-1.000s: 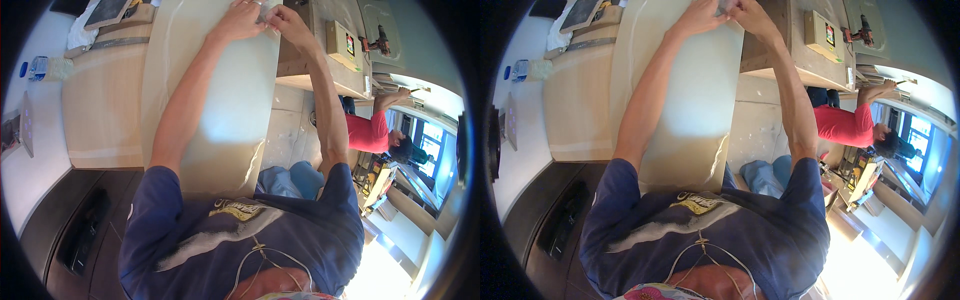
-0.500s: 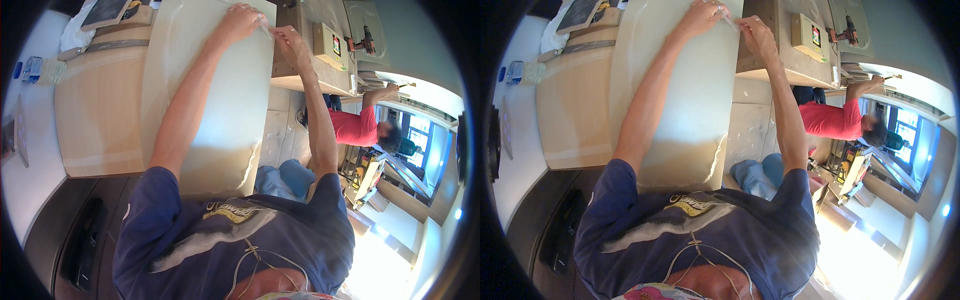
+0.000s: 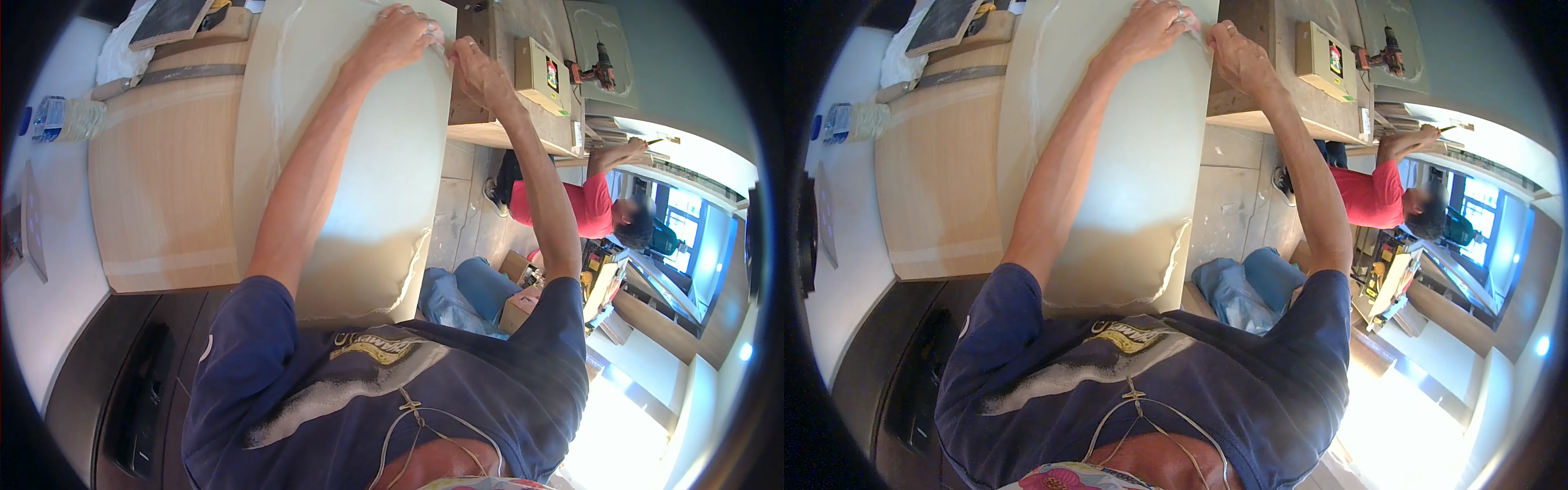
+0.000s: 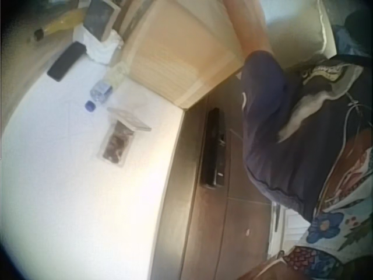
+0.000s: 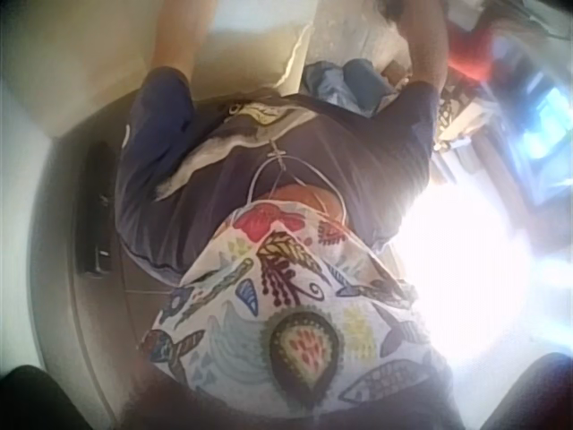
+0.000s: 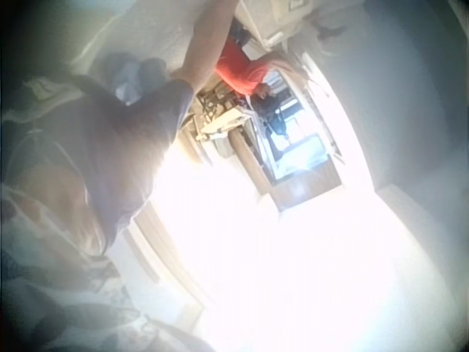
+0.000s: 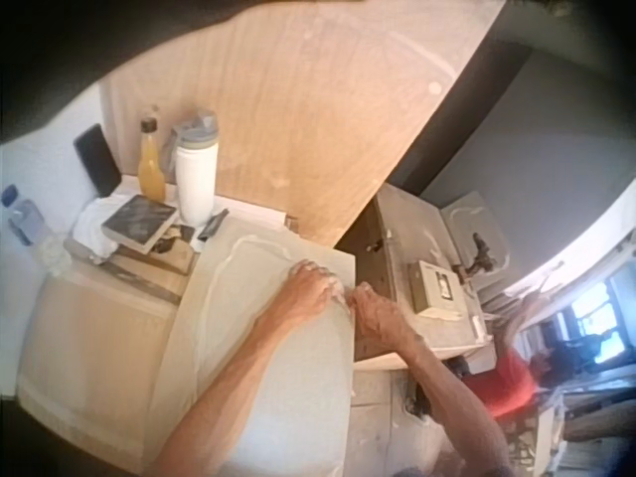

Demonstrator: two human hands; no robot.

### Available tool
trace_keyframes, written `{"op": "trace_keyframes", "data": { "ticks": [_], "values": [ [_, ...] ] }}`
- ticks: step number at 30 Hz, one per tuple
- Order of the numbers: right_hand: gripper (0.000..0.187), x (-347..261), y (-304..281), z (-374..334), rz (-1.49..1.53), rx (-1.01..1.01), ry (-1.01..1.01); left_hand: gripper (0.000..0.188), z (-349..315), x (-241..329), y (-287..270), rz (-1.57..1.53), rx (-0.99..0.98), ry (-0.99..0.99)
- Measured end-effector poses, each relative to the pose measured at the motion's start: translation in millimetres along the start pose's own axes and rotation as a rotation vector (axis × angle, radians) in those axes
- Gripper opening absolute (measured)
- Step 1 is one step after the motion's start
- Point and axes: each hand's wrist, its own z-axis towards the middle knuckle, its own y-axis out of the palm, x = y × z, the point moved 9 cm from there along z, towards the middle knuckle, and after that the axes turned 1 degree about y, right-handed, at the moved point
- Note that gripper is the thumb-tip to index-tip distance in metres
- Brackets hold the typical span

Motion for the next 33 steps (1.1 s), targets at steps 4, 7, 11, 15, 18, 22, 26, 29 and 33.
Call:
{"op": "trace_keyframes", "data": {
  "ticks": [4,7,11,15,18,22,26,29,33],
  "values": [
    [0.013,6.4,4.0,-7.8,0.102,0.030,-0.051,0.018,1.5,-2.4,3.8,-0.053,-0.021,-0.024],
    [0.017,2.6,3.5,-8.6,0.186,0.034,-0.089,0.019,-0.5,-4.2,5.8,-0.040,-0.033,-0.031],
    [0.020,9.3,13.2,-10.6,0.246,-0.003,-0.029,0.019,-0.5,-1.3,4.5,-0.030,-0.016,-0.009],
    [0.017,10.1,11.8,-23.5,0.329,0.099,-0.035,0.018,0.2,-1.1,3.7,-0.037,0.012,-0.013],
    [0.011,12.9,12.1,-34.0,0.472,0.025,0.116,0.017,-2.3,-1.9,-1.0,-0.033,0.041,-0.023],
    [0.013,18.6,16.7,-42.1,0.642,0.016,0.280,0.017,-0.6,-4.0,0.8,-0.073,-0.011,-0.060],
    [0.022,4.6,8.7,-38.3,0.591,0.213,0.200,0.018,-1.3,-2.3,0.7,-0.030,-0.012,-0.037],
    [0.027,2.1,4.0,-37.6,0.383,0.300,0.146,0.018,-1.1,-1.5,3.4,-0.028,-0.029,-0.031],
    [0.016,-4.7,-0.9,-30.3,0.230,0.307,0.133,0.020,-2.1,-4.5,4.1,-0.023,0.011,-0.012]
  ]
}}
